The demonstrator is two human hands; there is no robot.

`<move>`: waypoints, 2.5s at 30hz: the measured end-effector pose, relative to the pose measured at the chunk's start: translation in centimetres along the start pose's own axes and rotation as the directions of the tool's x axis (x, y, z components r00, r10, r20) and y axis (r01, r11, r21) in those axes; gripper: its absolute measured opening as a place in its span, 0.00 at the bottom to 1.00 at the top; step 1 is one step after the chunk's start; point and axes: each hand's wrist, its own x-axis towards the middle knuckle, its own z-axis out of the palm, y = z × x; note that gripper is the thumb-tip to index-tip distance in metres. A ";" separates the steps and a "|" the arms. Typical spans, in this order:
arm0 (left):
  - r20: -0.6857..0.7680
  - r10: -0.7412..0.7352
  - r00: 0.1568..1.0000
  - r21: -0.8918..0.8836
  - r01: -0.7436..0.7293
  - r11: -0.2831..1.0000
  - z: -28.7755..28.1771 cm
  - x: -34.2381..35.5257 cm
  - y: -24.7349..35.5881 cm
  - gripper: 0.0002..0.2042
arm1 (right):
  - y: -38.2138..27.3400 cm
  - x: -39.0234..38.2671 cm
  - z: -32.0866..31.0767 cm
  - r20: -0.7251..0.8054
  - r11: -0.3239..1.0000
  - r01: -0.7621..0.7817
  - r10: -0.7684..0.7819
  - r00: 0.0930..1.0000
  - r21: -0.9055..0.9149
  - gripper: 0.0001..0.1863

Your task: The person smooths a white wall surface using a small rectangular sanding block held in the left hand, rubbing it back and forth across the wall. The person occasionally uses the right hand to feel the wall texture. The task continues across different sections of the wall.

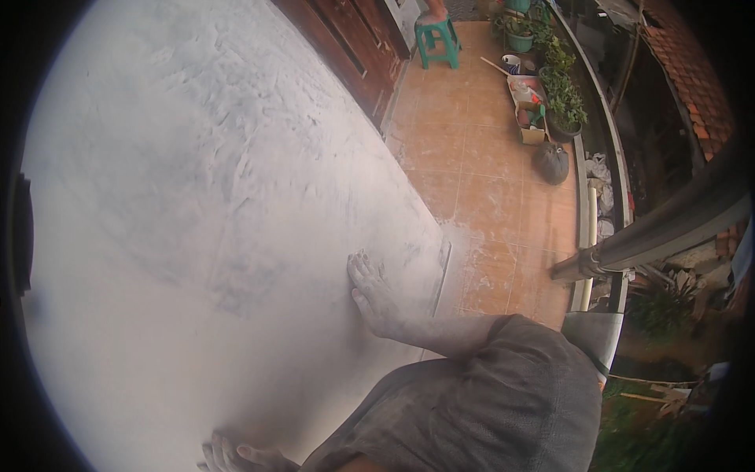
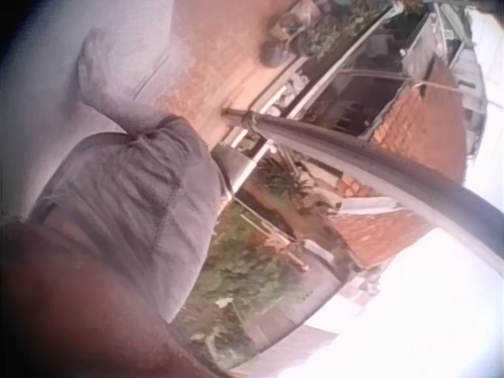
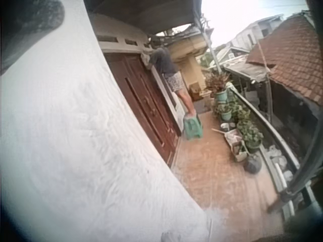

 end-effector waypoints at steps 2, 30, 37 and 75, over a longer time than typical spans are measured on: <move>-0.001 -0.004 1.000 -0.012 0.004 1.000 -0.1 0.0 0.1 0.17 | 1.4 2.6 -1.3 -0.046 0.998 0.002 -0.005 0.999 -0.065 0.31; 0.008 -0.002 1.000 -0.044 0.003 0.999 -0.4 -0.5 -0.4 0.16 | 1.9 5.8 -2.1 -0.310 0.993 0.084 -0.056 0.949 0.079 0.31; 0.014 -0.022 1.000 -0.043 0.023 0.999 -0.6 -0.6 -0.5 0.14 | 3.1 8.9 -3.0 -0.368 0.996 0.071 -0.050 0.928 0.044 0.32; -0.056 0.044 0.997 -0.003 -0.044 0.999 0.5 -0.6 -0.7 0.15 | -5.1 16.6 -6.5 -0.339 0.886 0.417 -0.463 0.819 -0.204 0.31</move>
